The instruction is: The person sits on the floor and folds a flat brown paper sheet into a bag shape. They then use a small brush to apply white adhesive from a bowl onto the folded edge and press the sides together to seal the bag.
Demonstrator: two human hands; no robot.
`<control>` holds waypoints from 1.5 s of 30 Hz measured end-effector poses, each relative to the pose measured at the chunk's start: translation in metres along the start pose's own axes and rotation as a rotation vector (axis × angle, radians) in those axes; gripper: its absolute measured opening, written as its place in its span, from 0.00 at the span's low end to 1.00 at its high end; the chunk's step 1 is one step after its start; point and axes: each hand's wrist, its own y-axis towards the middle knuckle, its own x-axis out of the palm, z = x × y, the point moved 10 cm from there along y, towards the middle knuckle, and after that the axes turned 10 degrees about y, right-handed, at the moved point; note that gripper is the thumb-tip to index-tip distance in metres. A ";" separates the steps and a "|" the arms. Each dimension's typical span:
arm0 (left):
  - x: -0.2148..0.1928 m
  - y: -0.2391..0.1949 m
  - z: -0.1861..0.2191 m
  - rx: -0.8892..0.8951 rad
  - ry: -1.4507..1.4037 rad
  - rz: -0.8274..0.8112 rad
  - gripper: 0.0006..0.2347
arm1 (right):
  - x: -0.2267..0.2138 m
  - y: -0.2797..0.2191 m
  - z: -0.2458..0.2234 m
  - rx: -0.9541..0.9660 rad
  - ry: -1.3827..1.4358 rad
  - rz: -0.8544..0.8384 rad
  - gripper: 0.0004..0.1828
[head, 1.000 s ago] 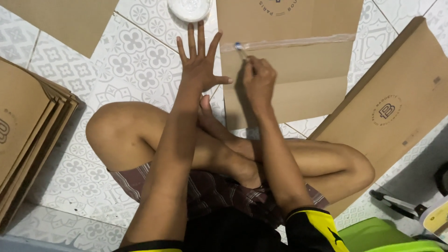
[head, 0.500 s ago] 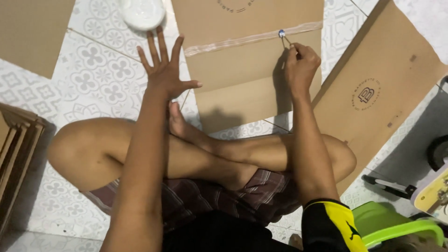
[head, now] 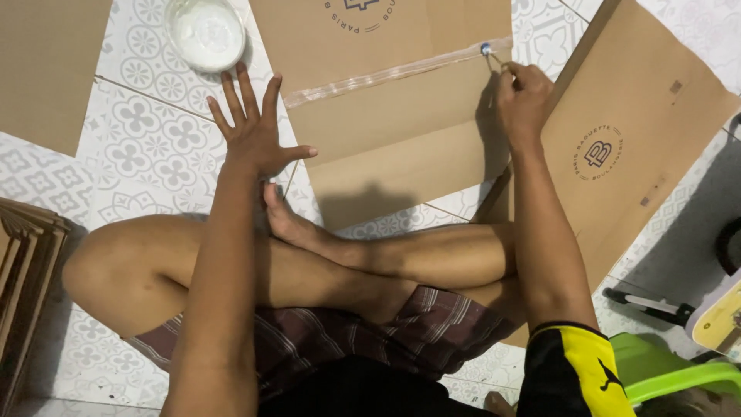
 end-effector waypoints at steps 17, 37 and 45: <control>0.005 0.004 -0.003 -0.009 0.037 -0.005 0.57 | 0.007 -0.002 0.005 -0.126 -0.092 -0.024 0.06; 0.012 0.007 -0.009 0.028 0.027 0.058 0.58 | 0.018 -0.002 -0.017 -0.005 -0.175 -0.014 0.07; 0.012 0.006 -0.010 0.043 -0.004 0.062 0.58 | 0.069 -0.009 -0.137 -0.087 0.030 -0.089 0.04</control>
